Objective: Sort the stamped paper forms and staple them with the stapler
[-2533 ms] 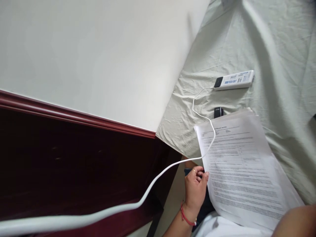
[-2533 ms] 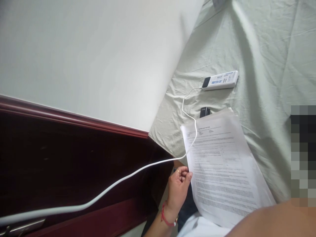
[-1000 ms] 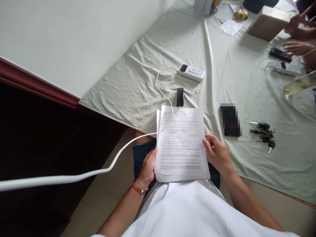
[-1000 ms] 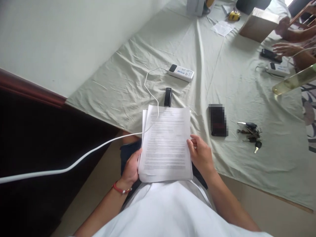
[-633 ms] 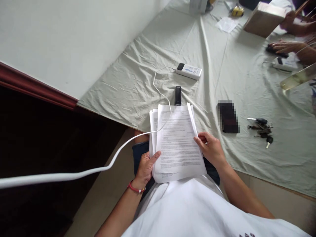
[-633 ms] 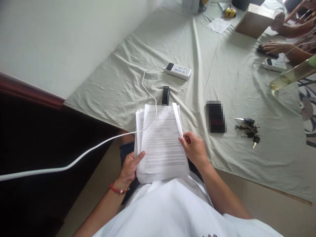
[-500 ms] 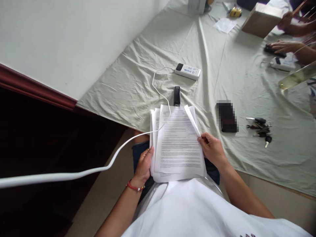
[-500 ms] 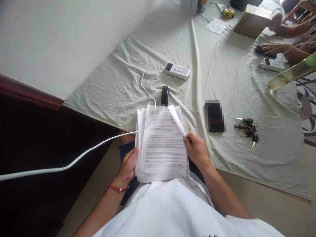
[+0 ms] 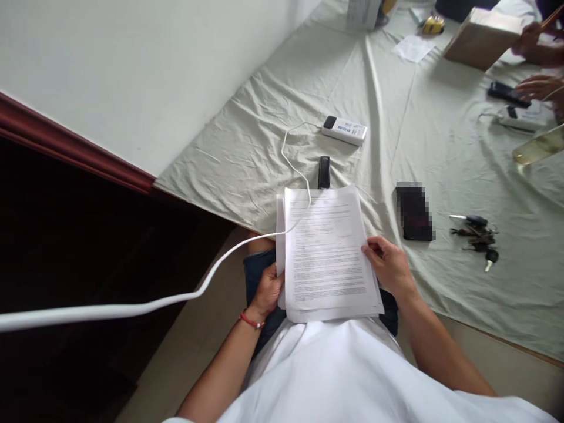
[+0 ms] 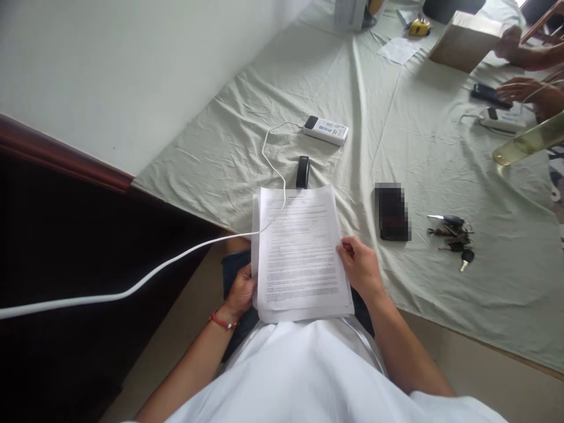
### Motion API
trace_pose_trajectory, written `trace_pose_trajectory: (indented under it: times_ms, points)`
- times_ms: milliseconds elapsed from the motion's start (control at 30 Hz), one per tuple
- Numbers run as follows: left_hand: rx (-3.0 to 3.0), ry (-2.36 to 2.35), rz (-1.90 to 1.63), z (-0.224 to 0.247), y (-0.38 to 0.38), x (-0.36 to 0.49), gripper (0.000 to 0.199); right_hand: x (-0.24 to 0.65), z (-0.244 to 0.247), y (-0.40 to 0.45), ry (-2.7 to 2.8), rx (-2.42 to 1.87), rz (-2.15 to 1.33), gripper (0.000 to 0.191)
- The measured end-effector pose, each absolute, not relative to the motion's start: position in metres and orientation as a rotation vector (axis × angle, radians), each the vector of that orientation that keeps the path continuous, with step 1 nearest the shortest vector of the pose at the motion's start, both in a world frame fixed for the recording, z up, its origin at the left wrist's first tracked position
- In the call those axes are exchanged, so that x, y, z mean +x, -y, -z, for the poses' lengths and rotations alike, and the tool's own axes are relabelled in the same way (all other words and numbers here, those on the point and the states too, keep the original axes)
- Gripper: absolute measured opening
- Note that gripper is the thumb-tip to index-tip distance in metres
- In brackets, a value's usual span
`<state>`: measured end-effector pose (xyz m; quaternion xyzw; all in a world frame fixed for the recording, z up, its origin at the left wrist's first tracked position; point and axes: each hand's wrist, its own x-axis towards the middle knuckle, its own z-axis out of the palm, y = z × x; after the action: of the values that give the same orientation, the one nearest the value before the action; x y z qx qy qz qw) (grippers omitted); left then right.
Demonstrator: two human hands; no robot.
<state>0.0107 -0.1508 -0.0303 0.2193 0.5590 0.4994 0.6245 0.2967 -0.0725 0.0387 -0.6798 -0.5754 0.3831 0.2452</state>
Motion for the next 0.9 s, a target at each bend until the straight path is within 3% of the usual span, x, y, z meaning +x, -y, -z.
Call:
trace_pose_trajectory:
  times_ms: [300, 467, 667, 900]
  points:
    - [0.407, -1.228, -1.143, 0.029, 0.156, 0.014, 0.059, 0.356, -0.046, 0.062, 1.591, -2.071, -0.893, 0.027]
    - [0.449, -1.245, -1.215, 0.023, 0.159, 0.015, 0.056, 0.374, -0.048, 0.066, 1.471, -1.959, -1.094, 0.024]
    - [0.433, -1.266, -1.171, 0.016, 0.160, 0.017, 0.065, 0.354, -0.046, 0.066, 1.384, -1.865, -1.286, 0.025]
    - [0.494, -1.376, -1.198, 0.010, 0.159, 0.020, 0.060, 0.317, -0.048, 0.063, 1.633, -1.839, -1.133, 0.023]
